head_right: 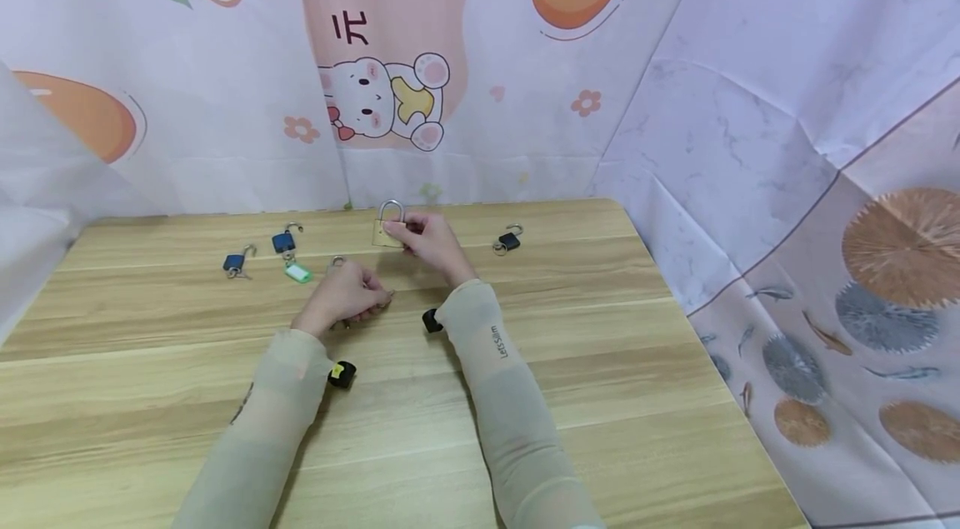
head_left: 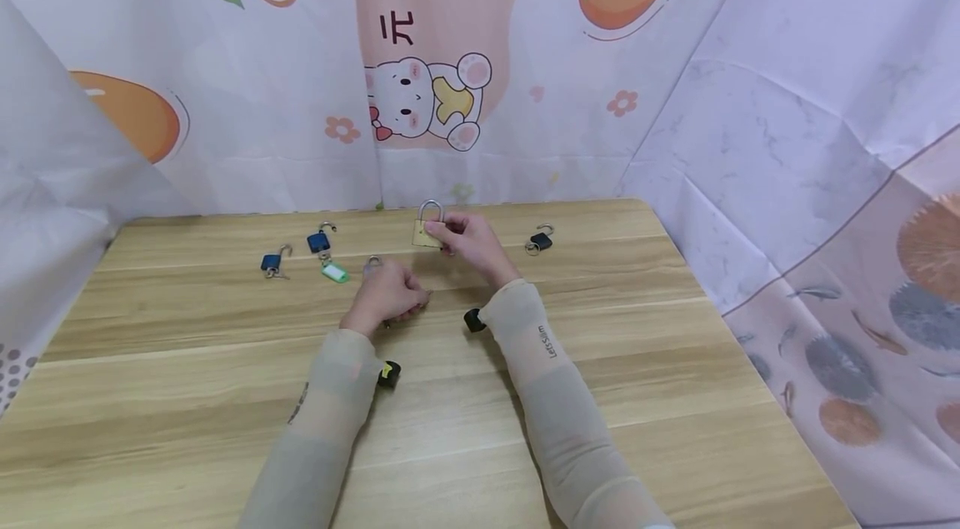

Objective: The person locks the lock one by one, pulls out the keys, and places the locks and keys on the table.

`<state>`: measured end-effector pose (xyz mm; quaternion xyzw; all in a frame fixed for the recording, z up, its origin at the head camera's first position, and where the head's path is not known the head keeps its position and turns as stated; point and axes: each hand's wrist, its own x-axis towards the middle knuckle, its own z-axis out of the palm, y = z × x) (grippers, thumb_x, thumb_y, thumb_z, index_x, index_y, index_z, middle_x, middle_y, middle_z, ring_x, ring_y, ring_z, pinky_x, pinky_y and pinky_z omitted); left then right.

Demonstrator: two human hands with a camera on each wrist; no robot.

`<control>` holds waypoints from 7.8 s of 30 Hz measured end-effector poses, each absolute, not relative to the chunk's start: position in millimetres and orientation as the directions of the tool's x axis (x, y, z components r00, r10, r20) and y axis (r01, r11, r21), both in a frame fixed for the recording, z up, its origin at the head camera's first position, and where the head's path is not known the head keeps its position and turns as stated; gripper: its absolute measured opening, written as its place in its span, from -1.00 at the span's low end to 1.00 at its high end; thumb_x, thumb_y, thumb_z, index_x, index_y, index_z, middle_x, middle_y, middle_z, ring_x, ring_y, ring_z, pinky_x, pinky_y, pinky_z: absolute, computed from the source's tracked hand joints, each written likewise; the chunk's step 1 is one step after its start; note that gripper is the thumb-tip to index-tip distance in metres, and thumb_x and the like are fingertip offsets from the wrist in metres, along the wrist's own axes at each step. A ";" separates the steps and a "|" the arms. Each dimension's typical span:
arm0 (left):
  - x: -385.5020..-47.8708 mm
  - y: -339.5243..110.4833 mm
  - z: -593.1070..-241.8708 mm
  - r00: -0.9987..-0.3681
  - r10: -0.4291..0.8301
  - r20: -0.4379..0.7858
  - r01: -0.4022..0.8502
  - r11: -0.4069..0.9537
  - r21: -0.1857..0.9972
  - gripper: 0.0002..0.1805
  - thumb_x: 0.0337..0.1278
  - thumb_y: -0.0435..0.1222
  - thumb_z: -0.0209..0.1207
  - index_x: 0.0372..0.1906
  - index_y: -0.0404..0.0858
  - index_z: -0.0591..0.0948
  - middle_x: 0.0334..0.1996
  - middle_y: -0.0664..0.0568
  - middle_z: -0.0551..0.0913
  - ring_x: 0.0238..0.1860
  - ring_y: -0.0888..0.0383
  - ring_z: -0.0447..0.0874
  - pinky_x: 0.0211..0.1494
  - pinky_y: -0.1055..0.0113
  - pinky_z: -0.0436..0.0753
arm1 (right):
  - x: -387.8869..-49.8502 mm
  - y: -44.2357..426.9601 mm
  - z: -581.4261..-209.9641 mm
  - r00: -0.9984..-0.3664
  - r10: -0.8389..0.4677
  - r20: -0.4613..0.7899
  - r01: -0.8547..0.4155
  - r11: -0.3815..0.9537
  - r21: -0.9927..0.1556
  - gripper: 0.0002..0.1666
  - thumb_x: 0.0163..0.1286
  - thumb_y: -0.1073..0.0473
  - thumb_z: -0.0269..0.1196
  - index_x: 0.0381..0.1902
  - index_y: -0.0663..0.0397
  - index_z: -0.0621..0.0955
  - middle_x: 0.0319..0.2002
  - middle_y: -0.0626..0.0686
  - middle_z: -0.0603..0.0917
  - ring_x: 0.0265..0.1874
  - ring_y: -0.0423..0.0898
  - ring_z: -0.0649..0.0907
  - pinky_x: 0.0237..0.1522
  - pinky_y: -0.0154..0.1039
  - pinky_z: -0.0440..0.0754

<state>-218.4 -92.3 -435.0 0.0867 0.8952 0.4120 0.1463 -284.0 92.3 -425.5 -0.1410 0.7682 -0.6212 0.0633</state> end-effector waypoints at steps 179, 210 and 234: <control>-258.3 -43.0 -440.6 -0.916 0.320 -0.242 -0.296 -0.132 0.946 -0.33 0.49 -0.51 -0.06 0.55 -0.52 -0.02 0.53 -0.35 0.13 0.54 -0.09 0.10 0.56 0.06 0.11 | -299.3 114.6 -447.0 -0.963 -0.135 -0.235 0.191 0.279 -0.941 -0.49 0.51 0.44 0.15 0.38 0.36 0.45 0.23 0.30 0.56 0.16 0.08 0.61 0.06 -0.24 0.66; -256.4 -43.9 -440.3 -0.991 0.036 -0.127 -0.123 0.079 0.989 -0.54 0.37 -0.39 0.24 0.31 -0.44 0.52 0.13 -0.20 0.64 0.16 -0.01 0.62 0.19 0.25 0.59 | -296.6 118.2 -431.5 -0.962 -0.160 -0.220 0.218 0.029 -0.975 -0.55 0.42 0.40 0.28 0.25 0.39 0.55 0.23 0.28 0.59 0.01 0.04 0.69 0.03 -0.25 0.68; -256.0 -45.4 -437.8 -0.983 0.049 -0.176 -0.175 0.023 0.984 -0.63 0.48 -0.37 0.13 0.24 -0.49 0.50 0.07 -0.27 0.63 0.10 -0.10 0.62 0.22 0.10 0.60 | -296.4 116.6 -426.7 -0.962 -0.216 -0.166 0.161 0.041 -0.986 -0.59 0.46 0.19 0.32 0.15 0.34 0.62 0.07 0.23 0.68 -0.11 -0.03 0.72 0.09 -0.09 0.66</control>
